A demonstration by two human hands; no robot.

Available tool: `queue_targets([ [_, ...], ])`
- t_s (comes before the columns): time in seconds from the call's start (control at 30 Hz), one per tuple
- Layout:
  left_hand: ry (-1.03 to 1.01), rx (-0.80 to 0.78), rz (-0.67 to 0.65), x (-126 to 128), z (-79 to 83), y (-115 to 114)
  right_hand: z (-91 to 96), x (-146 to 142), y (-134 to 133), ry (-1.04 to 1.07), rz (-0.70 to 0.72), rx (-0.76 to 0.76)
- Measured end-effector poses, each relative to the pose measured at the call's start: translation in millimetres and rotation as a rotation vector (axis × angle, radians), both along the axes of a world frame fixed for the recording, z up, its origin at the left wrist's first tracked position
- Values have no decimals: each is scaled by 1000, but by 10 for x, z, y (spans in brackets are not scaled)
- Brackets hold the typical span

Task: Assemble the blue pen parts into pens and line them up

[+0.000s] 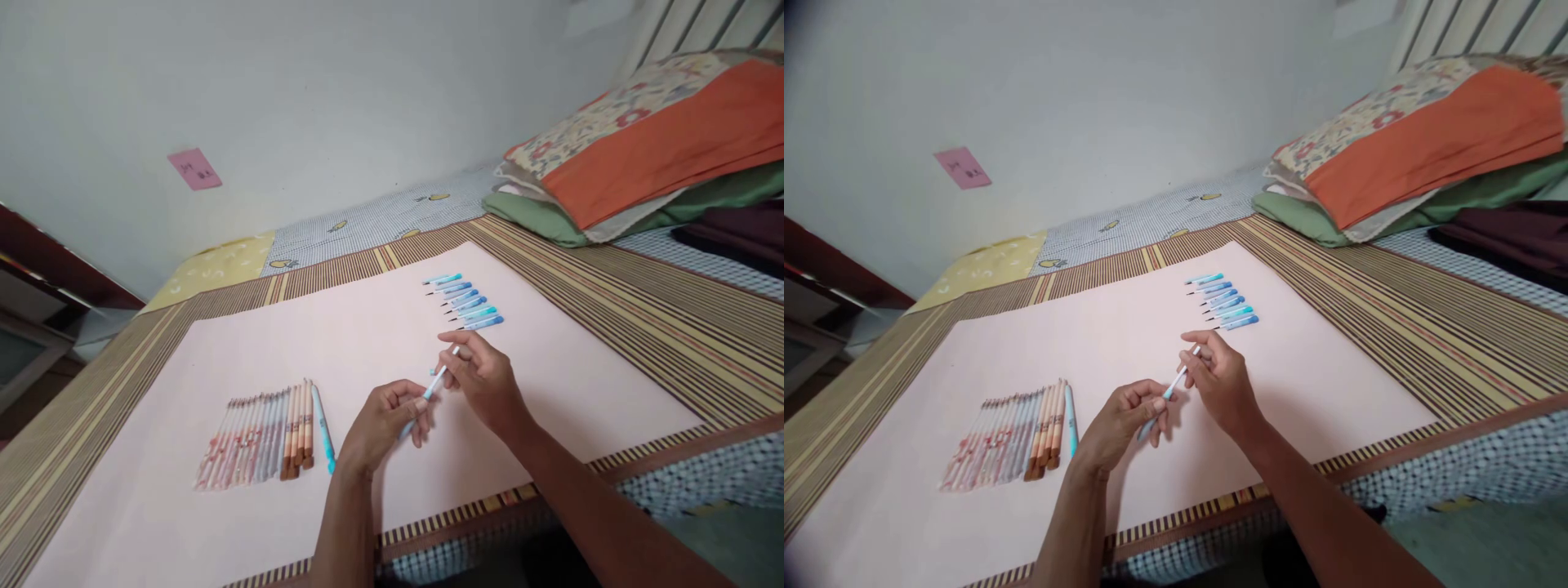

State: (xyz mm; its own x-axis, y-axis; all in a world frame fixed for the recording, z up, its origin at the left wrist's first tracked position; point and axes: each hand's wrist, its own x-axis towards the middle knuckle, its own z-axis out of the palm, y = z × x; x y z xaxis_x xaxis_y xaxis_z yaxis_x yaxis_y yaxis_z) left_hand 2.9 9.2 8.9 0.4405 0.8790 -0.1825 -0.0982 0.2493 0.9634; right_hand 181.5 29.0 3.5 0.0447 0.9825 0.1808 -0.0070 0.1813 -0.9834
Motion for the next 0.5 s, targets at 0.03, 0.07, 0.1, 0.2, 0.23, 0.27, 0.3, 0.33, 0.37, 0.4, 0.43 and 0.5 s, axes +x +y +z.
queue_targets([
  [0.03,-17,4,-16,31,5,-5,-4,-34,-18,-6,31,-8],
  [0.07,-35,11,-21,59,9,-10,-12,-75,-39,-23,58,-11],
  [0.1,-53,20,-14,84,14,-16,-25,-121,-62,-49,75,-10],
  [0.2,-124,24,25,135,39,-35,-81,-250,-116,-122,70,8],
  [0.23,-149,12,32,142,49,-41,-100,-282,-126,-133,68,13],
  [0.27,-173,-8,39,144,55,-45,-115,-307,-132,-138,73,18],
  [0.3,-190,-30,49,142,57,-46,-126,-325,-136,-139,83,25],
  [0.33,-201,-51,64,136,51,-43,-132,-340,-140,-142,94,33],
  [0.37,-201,-64,85,128,39,-38,-133,-352,-146,-144,104,44],
  [0.4,-191,-66,109,120,22,-30,-130,-363,-153,-147,115,57],
  [0.43,-170,-56,131,110,3,-22,-124,-372,-160,-148,126,70],
  [0.5,-117,-21,158,91,-28,-5,-112,-375,-164,-155,150,100],
])
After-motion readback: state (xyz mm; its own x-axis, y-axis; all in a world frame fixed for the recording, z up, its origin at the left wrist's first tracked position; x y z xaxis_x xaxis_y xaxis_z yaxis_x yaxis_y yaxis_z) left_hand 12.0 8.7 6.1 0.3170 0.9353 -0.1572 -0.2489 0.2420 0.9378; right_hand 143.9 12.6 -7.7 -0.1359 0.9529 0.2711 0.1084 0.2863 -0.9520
